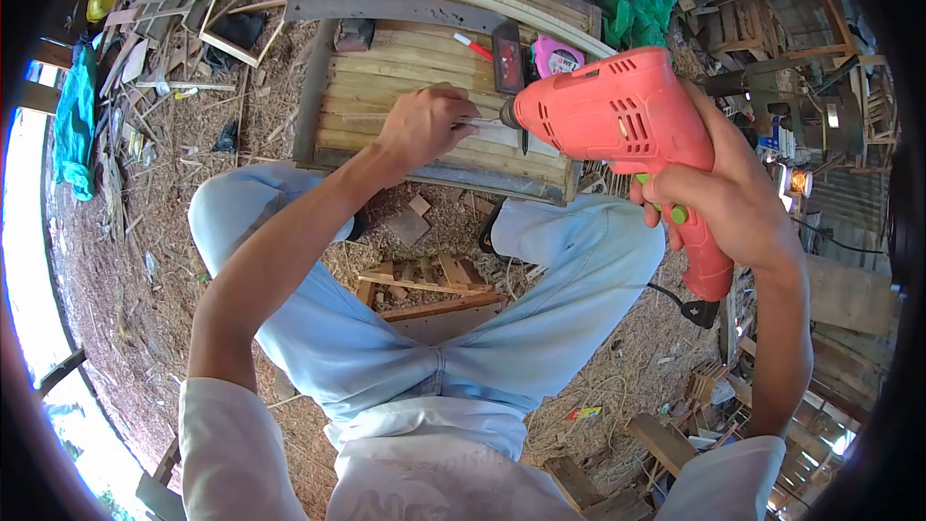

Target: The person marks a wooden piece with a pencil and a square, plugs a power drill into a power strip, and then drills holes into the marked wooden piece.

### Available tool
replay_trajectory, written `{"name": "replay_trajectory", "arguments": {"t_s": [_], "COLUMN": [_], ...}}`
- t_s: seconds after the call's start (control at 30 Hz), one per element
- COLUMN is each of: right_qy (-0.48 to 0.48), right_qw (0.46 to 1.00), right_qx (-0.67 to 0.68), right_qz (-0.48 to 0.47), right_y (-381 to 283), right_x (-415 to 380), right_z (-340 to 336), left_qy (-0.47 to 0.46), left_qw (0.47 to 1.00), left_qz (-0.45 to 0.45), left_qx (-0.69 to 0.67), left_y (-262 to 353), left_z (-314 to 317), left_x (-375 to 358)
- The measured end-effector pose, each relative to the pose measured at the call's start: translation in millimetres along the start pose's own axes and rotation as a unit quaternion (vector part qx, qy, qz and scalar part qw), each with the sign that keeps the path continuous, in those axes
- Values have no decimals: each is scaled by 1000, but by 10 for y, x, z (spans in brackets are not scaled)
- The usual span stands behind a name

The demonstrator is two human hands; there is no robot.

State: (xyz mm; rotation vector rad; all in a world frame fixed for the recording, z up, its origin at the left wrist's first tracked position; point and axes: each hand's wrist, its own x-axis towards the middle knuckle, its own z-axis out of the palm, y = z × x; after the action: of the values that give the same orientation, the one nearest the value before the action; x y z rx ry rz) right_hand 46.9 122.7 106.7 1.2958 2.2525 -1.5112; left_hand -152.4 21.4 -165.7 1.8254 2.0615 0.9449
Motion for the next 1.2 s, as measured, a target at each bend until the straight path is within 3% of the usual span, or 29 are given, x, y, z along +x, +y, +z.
{"name": "replay_trajectory", "arguments": {"t_s": [1.2], "right_qy": [-22], "right_qw": [999], "right_qx": [-48], "right_qz": [10], "right_y": [-153], "right_x": [86], "right_z": [-2], "left_qy": [11], "left_qw": [1000], "left_qz": [13], "left_qx": [7], "left_y": [-14], "left_z": [11], "left_x": [-5]}}
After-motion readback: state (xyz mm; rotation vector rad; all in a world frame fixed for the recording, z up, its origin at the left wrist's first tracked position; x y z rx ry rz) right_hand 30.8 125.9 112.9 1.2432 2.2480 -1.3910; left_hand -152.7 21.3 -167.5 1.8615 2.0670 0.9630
